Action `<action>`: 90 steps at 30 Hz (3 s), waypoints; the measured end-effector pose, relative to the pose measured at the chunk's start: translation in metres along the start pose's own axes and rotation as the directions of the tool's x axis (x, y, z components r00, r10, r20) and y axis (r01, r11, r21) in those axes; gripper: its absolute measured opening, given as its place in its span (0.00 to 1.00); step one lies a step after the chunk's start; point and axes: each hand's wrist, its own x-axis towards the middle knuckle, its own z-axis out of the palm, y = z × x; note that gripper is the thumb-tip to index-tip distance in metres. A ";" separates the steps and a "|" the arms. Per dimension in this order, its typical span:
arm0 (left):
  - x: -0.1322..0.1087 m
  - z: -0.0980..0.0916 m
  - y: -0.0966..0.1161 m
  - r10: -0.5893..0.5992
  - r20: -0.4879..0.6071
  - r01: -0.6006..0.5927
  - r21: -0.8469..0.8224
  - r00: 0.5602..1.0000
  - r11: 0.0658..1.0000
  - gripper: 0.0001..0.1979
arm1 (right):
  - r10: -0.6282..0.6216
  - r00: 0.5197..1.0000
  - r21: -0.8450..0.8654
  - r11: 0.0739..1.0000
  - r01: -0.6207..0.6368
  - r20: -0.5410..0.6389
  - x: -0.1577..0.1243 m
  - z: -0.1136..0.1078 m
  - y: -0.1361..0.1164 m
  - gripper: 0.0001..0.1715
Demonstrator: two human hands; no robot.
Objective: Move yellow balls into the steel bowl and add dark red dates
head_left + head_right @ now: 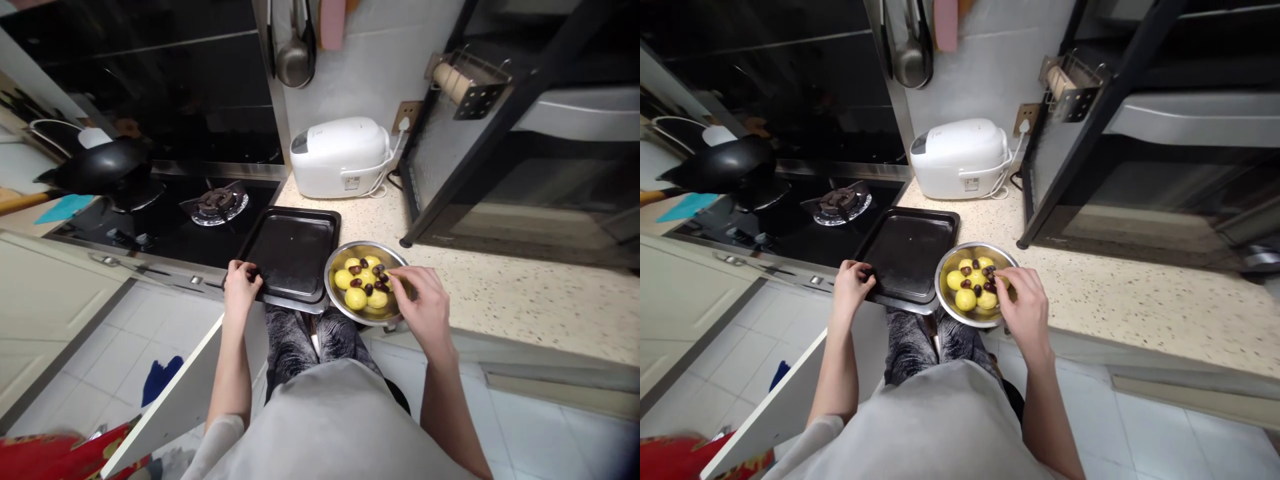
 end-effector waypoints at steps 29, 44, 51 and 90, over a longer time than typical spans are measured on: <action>-0.092 0.027 0.123 0.453 0.134 -0.062 -0.918 0.881 0.392 0.10 | 0.085 0.985 0.292 0.948 -0.127 0.153 -0.010 0.029 -0.054 0.04; -0.090 0.027 0.117 0.420 0.084 -0.114 -0.898 0.903 0.425 0.07 | 0.183 0.983 0.088 0.979 -0.182 0.002 0.027 0.016 -0.019 0.09; -0.089 0.025 0.118 0.442 0.015 -0.204 -0.873 0.897 0.443 0.07 | 0.168 0.983 -0.039 0.985 -0.165 0.070 0.029 0.033 -0.010 0.10; -0.090 0.028 0.119 0.463 0.022 -0.229 -0.848 0.886 0.479 0.08 | 0.060 0.995 0.030 0.998 -0.062 0.084 0.020 0.016 -0.021 0.06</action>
